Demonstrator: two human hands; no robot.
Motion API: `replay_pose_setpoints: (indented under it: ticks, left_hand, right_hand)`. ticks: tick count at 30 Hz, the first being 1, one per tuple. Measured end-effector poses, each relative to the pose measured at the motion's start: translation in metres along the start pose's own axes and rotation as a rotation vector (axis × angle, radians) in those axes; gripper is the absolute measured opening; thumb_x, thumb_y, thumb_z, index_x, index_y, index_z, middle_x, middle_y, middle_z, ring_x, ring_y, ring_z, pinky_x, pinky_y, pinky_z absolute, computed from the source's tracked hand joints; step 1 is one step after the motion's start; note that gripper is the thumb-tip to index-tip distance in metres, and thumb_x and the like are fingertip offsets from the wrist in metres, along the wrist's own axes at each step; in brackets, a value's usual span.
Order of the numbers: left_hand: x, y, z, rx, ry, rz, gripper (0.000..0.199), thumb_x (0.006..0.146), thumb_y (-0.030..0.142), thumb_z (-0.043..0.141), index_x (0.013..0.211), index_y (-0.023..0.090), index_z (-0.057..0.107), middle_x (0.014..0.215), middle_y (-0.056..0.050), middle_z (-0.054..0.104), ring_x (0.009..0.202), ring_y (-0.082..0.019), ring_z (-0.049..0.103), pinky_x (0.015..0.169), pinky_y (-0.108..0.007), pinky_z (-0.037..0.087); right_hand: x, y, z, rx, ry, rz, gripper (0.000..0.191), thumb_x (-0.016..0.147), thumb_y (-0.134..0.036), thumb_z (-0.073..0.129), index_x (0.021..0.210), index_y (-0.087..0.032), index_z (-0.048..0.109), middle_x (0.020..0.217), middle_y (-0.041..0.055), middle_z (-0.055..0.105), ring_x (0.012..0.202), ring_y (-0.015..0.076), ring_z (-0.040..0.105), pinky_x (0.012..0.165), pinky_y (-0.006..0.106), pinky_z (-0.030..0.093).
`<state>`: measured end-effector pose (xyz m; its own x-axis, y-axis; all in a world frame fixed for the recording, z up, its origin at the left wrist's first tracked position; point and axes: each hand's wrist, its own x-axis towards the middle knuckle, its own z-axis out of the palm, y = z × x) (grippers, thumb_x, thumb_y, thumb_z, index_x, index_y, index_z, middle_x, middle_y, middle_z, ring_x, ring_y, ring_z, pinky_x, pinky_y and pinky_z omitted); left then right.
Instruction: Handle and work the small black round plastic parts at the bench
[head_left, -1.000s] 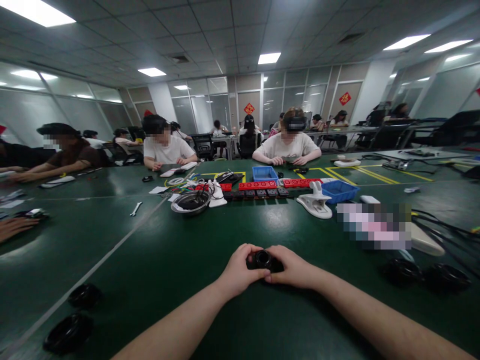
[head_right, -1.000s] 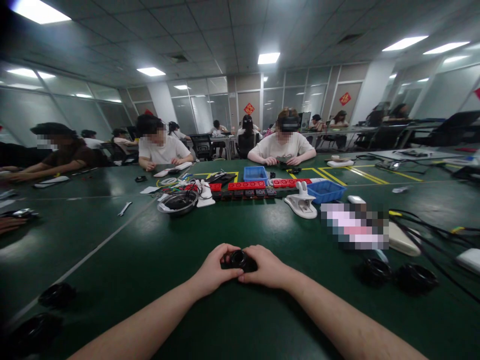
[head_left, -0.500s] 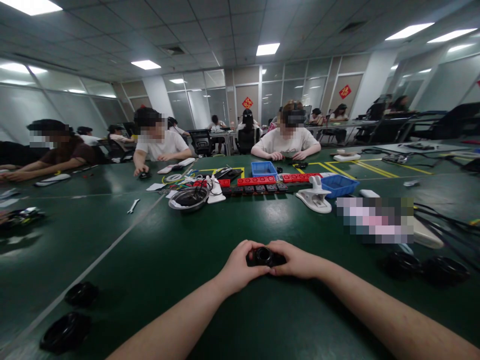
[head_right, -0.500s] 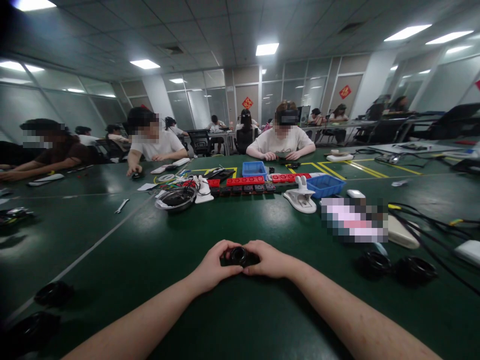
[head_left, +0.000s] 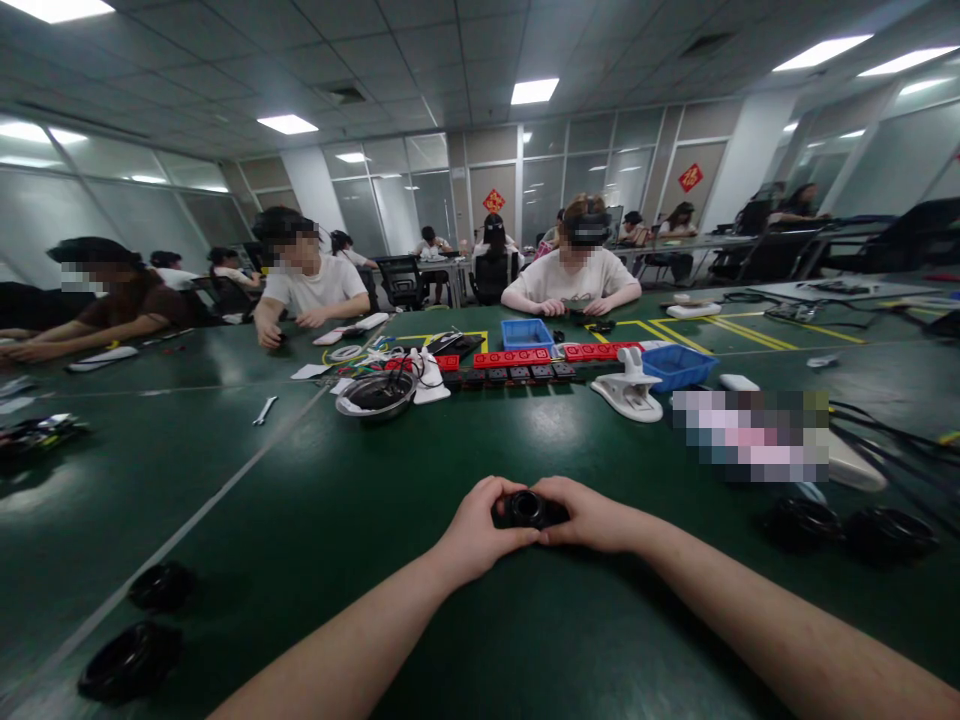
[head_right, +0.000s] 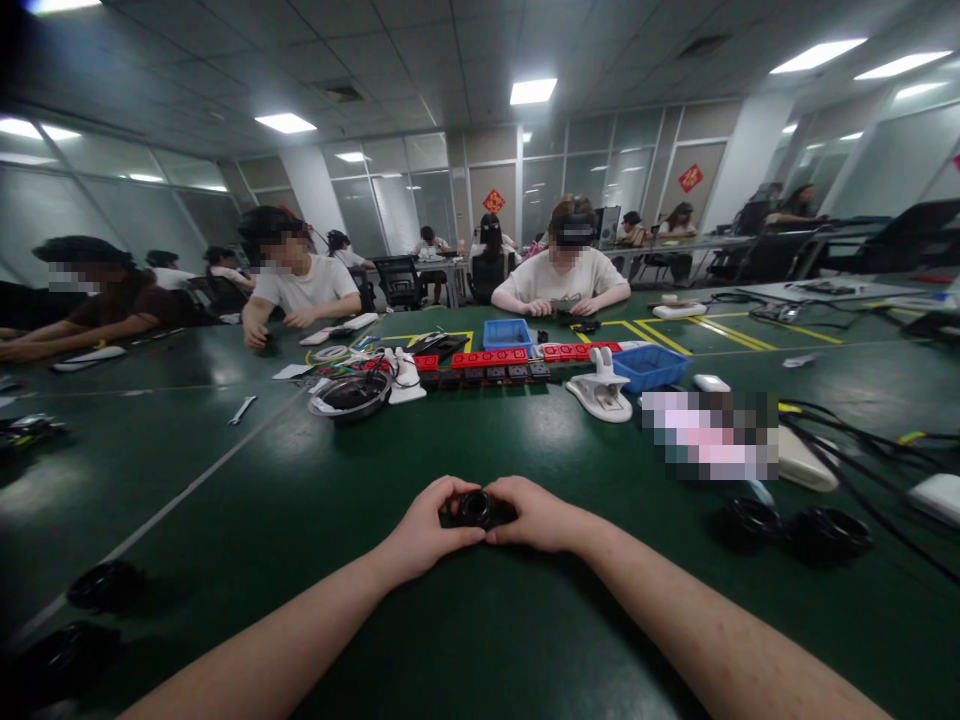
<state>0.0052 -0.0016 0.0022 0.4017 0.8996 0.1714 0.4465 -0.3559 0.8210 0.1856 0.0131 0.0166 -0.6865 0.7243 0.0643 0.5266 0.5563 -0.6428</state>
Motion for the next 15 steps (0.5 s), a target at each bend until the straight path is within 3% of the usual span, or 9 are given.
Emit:
replay_pose_setpoints:
  ticks: [7,11,15]
  left_hand:
    - [-0.001,0.003,0.004,0.009,0.048,-0.076,0.039,0.051,0.028,0.070,0.085,0.017,0.053,0.081,0.000,0.049,0.072,-0.014,0.045,0.063,-0.024,0.036]
    - [-0.002,0.007,0.007,0.043,0.114,-0.101,0.034,0.054,0.028,0.067,0.082,0.016,0.052,0.081,-0.001,0.050,0.073,-0.015,0.047,0.065,-0.026,0.037]
    - [0.000,0.007,0.010,0.114,0.201,-0.130,0.032,0.055,0.031,0.066,0.080,0.017,0.051,0.081,-0.002,0.050,0.073,-0.016,0.048,0.065,-0.027,0.037]
  right_hand:
    - [0.003,0.006,0.013,0.007,0.077,0.142,0.030,0.055,-0.031,0.065,0.075,-0.015,0.049,0.071,-0.0018,0.049,0.062,0.0109,0.045,0.051,0.020,0.031]
    - [0.006,0.006,0.025,-0.147,0.212,0.247,0.034,0.050,-0.035,0.066,0.069,-0.017,0.044,0.068,-0.0013,0.048,0.062,0.0119,0.044,0.050,0.020,0.029]
    - [0.009,-0.005,0.035,-0.314,0.317,0.344,0.027,0.059,-0.036,0.059,0.070,-0.017,0.044,0.069,0.0020,0.051,0.063,0.0140,0.046,0.052,0.023,0.030]
